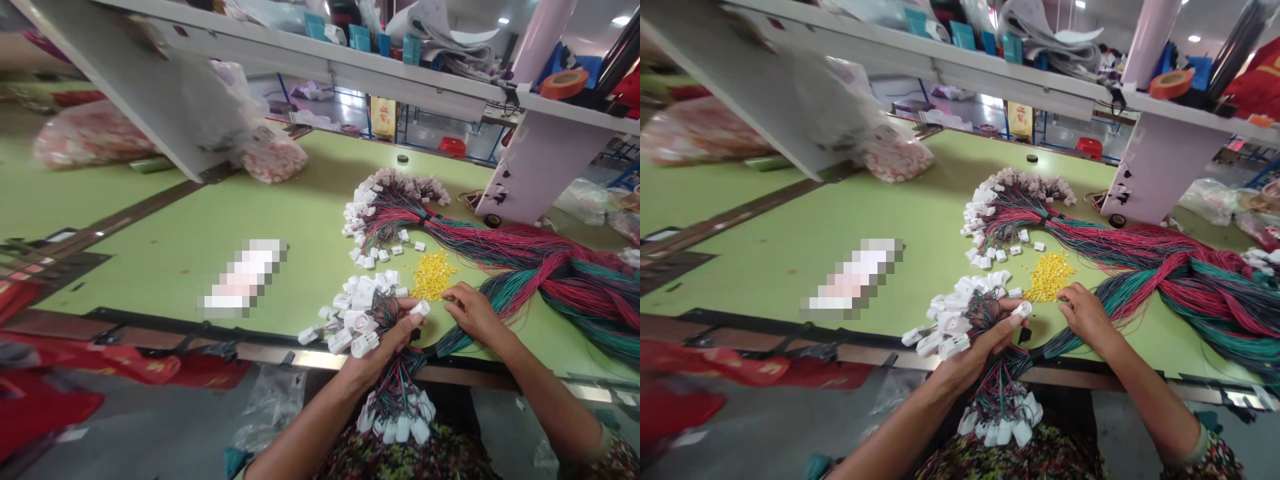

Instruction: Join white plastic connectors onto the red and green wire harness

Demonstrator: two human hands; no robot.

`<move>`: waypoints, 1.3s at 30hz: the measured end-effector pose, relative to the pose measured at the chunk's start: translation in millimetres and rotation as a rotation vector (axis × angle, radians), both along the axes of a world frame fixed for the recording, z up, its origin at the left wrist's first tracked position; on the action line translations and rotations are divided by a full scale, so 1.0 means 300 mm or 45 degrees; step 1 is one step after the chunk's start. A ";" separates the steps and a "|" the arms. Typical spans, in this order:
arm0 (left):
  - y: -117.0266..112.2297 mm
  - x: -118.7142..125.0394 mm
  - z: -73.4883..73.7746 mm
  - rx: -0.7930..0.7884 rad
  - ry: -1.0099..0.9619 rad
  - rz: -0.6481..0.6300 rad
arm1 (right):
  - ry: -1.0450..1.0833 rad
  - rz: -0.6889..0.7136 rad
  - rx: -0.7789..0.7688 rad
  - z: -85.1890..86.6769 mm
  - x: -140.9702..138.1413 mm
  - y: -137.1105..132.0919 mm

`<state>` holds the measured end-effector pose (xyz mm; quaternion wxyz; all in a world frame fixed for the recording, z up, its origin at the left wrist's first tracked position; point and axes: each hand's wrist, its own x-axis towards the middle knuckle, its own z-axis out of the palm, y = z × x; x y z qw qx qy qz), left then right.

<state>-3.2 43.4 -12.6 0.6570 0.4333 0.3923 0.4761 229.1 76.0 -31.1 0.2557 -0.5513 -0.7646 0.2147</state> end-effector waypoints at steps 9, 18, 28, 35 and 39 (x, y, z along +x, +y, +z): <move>-0.003 -0.001 0.021 -0.019 -0.031 0.024 | -0.020 0.160 -0.107 0.016 -0.031 -0.033; 0.001 -0.006 0.024 0.035 -0.015 -0.006 | 0.003 0.344 -0.086 0.049 -0.049 -0.042; 0.003 -0.005 -0.004 0.027 -0.015 0.002 | -0.033 0.485 -0.018 0.028 -0.074 -0.027; 0.005 -0.005 -0.046 0.128 0.052 -0.031 | 0.483 0.100 0.170 0.088 -0.120 -0.100; -0.005 -0.006 -0.047 0.164 0.111 -0.004 | 0.555 0.065 0.292 0.163 -0.166 -0.162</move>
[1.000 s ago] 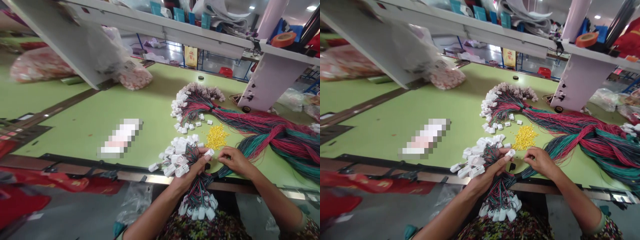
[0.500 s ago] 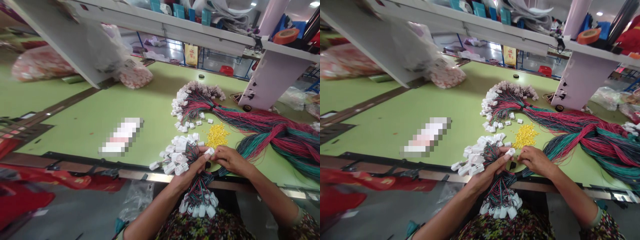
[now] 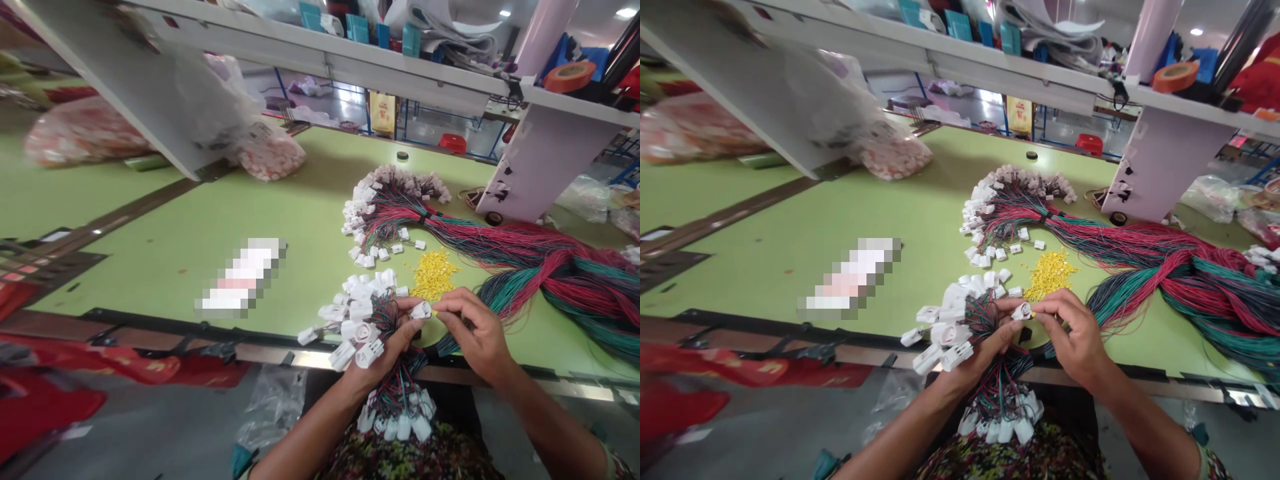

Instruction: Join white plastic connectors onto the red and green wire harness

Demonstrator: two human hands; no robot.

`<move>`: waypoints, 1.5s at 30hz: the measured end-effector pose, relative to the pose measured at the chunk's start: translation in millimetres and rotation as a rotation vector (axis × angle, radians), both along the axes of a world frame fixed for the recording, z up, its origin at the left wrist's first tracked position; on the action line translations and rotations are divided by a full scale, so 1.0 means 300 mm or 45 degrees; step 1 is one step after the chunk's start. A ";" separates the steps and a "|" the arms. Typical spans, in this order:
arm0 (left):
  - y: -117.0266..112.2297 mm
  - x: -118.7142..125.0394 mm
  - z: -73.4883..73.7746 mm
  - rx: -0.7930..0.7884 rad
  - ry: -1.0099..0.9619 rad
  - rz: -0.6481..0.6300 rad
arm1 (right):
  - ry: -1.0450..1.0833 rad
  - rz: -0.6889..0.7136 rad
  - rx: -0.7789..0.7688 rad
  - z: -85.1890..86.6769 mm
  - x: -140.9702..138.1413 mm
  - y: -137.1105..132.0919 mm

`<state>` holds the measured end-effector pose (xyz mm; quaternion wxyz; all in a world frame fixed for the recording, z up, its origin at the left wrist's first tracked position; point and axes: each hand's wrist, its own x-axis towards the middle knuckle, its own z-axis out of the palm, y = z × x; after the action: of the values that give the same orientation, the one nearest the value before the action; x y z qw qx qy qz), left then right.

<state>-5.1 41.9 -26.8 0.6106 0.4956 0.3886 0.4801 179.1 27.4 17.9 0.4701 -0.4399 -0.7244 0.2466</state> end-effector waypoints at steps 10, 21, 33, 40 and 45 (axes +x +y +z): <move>-0.016 0.004 0.003 0.047 0.094 0.040 | -0.069 0.009 0.175 0.003 -0.023 -0.020; -0.019 -0.001 0.017 0.055 0.117 0.012 | 0.091 0.022 0.034 0.006 -0.030 -0.014; -0.018 -0.003 -0.012 0.100 0.188 0.025 | 0.619 0.147 -0.551 -0.004 -0.055 0.004; -0.009 -0.001 0.035 0.109 0.151 -0.043 | 0.121 0.094 -0.337 0.009 -0.010 -0.008; -0.001 -0.025 0.059 -0.046 -0.151 -0.123 | -0.247 0.235 -0.149 0.016 0.058 -0.101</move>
<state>-12.5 41.7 -9.0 0.6638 0.4735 0.3360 0.4715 196.5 -3.0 22.8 0.3467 -0.4199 -0.7882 0.2868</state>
